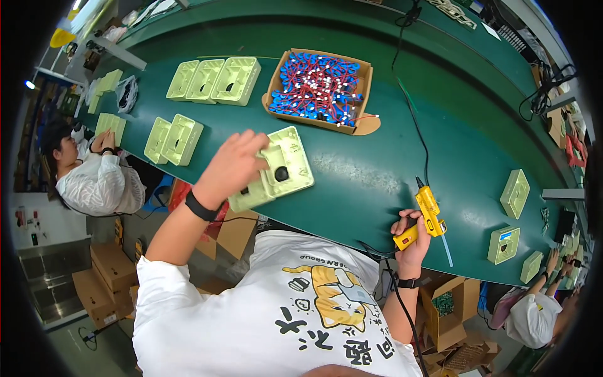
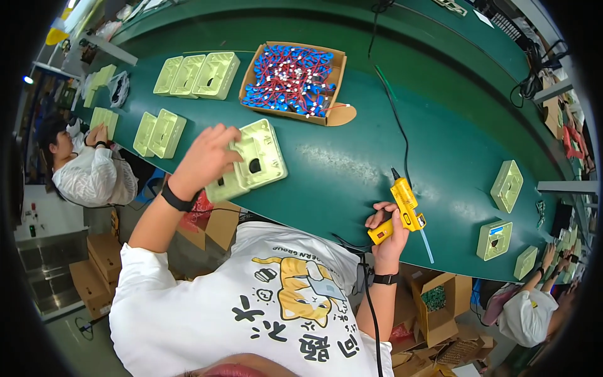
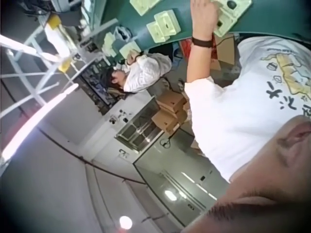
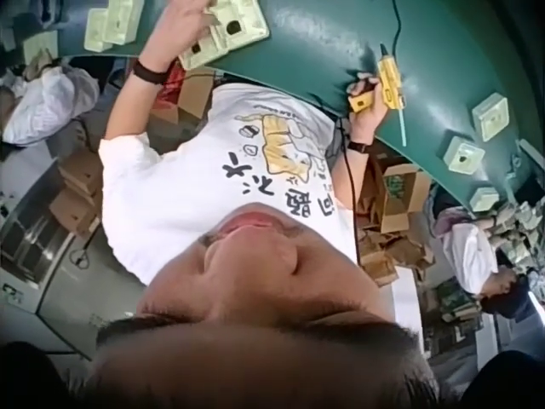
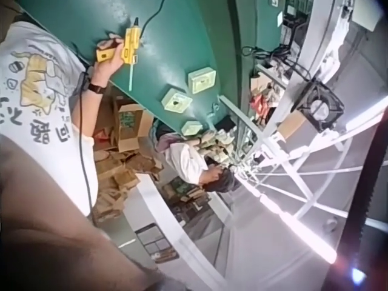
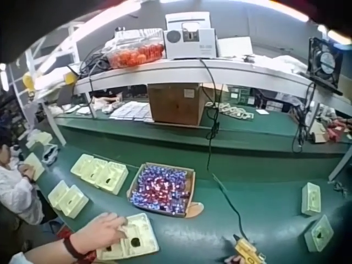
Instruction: The person picks up a battery from a box, places it into a plastic housing, and applies adhesive using a glue gun. They repeat this process several times, occasionally adjusting the components within the housing by hand.
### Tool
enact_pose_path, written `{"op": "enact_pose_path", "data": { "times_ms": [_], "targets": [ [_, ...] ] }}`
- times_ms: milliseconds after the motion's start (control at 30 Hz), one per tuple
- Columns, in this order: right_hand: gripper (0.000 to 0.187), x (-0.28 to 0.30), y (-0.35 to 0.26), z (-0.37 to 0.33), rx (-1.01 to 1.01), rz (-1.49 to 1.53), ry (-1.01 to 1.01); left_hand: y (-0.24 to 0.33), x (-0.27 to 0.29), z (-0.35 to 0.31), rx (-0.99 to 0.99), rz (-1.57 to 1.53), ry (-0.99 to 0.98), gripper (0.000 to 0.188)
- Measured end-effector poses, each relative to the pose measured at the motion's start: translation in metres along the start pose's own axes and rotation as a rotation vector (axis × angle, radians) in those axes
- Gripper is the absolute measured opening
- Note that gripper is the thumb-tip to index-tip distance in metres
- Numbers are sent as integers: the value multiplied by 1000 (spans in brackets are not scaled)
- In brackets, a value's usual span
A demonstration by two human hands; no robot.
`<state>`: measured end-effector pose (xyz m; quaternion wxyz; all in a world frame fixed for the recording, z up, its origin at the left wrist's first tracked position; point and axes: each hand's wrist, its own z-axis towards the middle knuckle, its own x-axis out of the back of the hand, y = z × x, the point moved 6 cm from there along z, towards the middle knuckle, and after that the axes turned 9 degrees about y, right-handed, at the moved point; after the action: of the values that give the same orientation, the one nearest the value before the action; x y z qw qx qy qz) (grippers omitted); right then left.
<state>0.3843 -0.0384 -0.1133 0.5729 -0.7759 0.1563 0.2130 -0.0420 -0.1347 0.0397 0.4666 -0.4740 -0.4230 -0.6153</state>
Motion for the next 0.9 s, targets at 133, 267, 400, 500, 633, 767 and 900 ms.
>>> {"op": "enact_pose_path", "data": {
  "times_ms": [133,267,400,500,633,767,900],
  "targets": [
    [26,-3,0,4,-11,29,10,50,-25,24,-73,-146,-12,15],
    [26,-3,0,4,-16,33,16,90,-61,49,-93,-339,19,14],
    [26,-4,0,3,-26,46,28,92,-45,94,-37,-472,185,13],
    [25,-5,0,5,-25,63,32,62,-36,138,65,-380,469,9],
    [25,-4,3,4,-20,85,36,35,-35,192,124,-71,538,10],
    [25,-4,5,4,-14,85,33,16,-55,211,94,140,400,10],
    [25,-2,7,4,-17,84,25,11,-63,214,98,241,298,7]
  ]
}}
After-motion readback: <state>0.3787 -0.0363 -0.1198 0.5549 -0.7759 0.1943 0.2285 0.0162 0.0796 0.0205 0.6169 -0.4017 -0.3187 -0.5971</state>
